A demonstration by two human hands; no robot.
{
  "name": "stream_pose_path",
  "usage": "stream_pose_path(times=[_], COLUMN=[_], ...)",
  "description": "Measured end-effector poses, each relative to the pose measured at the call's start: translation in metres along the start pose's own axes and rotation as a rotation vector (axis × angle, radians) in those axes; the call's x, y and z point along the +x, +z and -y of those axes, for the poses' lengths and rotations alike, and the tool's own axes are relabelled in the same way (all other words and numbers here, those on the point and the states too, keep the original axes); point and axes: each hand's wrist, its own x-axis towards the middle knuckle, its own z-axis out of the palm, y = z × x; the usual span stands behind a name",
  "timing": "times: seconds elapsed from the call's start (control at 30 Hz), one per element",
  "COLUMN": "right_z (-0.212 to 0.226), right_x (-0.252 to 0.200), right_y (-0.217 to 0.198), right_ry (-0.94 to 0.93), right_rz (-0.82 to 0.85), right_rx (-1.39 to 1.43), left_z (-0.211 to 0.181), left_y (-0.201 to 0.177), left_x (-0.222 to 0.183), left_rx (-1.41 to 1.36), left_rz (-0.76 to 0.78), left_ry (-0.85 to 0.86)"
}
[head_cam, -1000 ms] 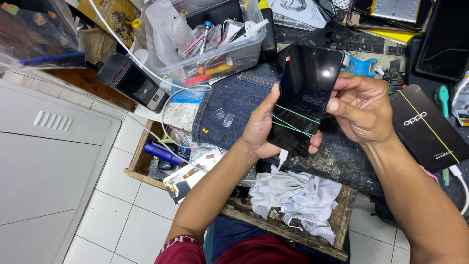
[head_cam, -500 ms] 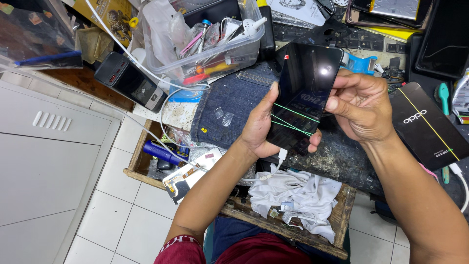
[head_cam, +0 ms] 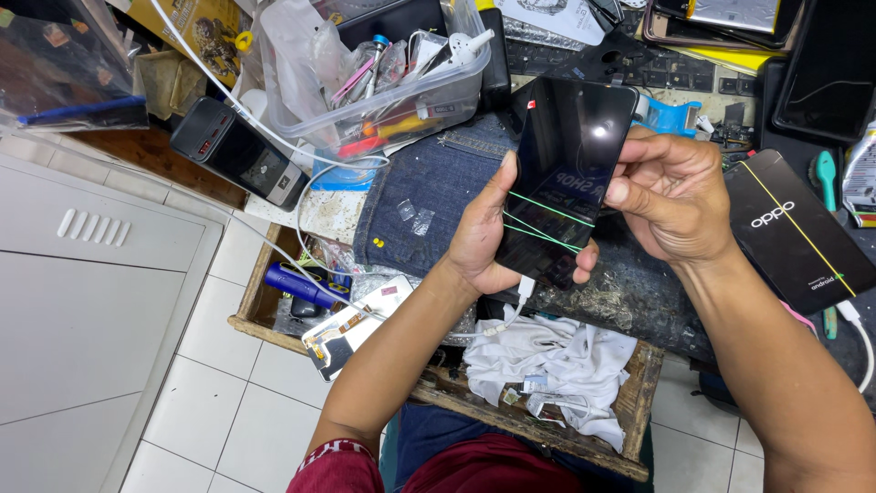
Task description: The person cleans the interior of a phone frame with a brush, aligns a replacement screen onto the chassis, and secures it with rubber bands before plugging in a charging cable to verify the repair.
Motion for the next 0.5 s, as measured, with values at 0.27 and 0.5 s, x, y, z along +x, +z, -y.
stream_pose_path(times=[0.27, 0.5], right_z=[0.0011, 0.0032], right_x=[0.0021, 0.0047], right_y=[0.0051, 0.0061], right_ry=[0.017, 0.061], right_rz=[-0.021, 0.042], right_rx=[0.010, 0.003], left_z=[-0.0018, -0.0064], left_y=[-0.0028, -0.0063], left_x=[-0.0020, -0.0019], left_rx=[0.038, 0.236], left_rz=[0.009, -0.066], left_ry=[0.016, 0.105])
